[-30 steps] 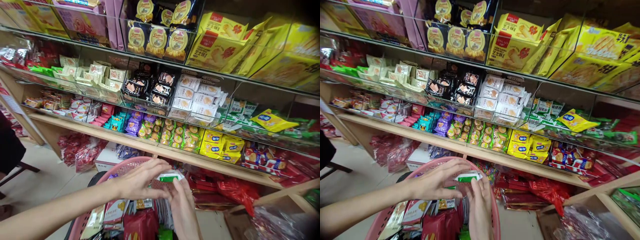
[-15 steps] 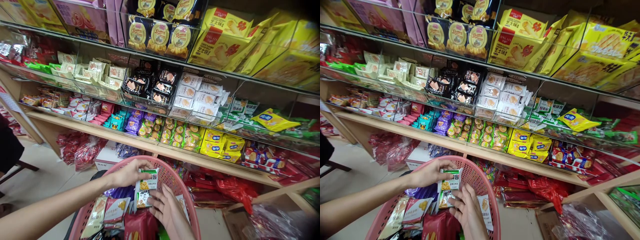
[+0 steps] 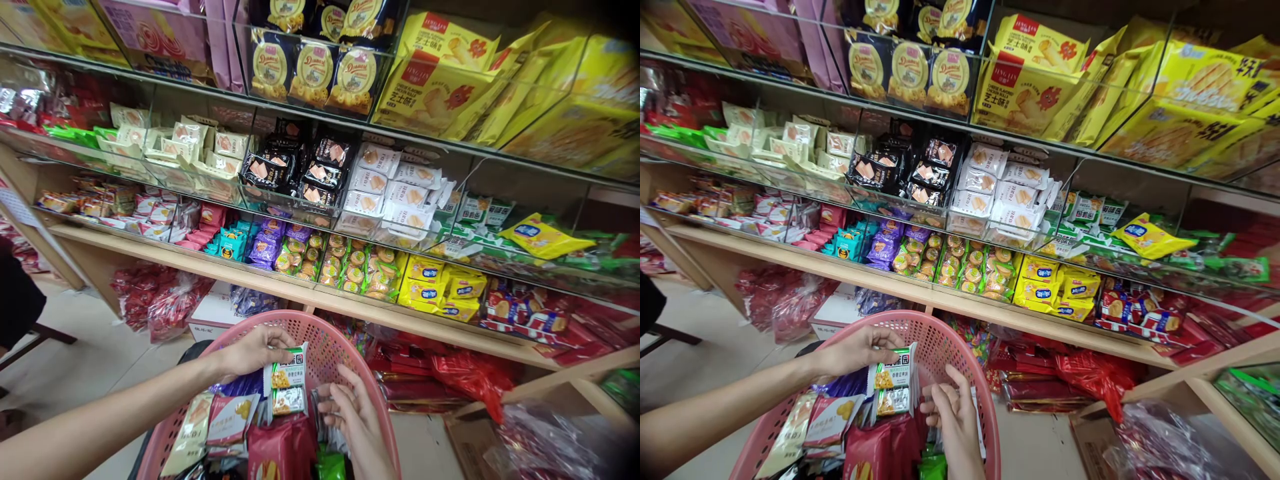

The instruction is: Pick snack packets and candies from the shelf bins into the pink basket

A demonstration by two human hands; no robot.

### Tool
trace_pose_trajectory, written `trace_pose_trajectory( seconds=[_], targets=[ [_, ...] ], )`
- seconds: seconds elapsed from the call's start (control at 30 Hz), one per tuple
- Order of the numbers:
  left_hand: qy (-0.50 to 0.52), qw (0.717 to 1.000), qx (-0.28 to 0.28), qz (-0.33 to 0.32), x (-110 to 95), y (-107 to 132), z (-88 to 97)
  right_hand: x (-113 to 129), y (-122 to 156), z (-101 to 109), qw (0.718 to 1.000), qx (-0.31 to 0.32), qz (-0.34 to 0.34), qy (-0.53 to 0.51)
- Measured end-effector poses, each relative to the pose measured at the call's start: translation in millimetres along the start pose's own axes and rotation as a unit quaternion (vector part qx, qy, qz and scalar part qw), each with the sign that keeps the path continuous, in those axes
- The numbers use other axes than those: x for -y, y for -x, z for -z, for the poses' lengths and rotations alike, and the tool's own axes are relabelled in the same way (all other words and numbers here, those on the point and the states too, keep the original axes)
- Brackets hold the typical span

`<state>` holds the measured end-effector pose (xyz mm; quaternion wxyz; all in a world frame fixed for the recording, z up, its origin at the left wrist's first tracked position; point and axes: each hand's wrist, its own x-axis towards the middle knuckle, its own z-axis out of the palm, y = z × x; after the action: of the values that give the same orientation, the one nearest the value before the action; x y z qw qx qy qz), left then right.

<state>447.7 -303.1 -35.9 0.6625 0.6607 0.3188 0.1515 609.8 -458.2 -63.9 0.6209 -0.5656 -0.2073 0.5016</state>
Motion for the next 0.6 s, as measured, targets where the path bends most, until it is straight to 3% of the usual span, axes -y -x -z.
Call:
trace_pose_trajectory(
  seconds=[0.2,0.47,0.6],
  targets=[
    [0.015,1.0,0.01,0.025,15,0,-8.0,-12,-5,5,1.0,-0.006,0.005,0.008],
    [-0.006,0.999,0.04,0.016,15,0,-13.3,-27,-14,7,0.997,-0.018,0.035,0.066],
    [-0.039,0.999,0.031,0.011,19,2,-13.6,-29,-12,4,0.996,0.019,0.051,0.069]
  ],
)
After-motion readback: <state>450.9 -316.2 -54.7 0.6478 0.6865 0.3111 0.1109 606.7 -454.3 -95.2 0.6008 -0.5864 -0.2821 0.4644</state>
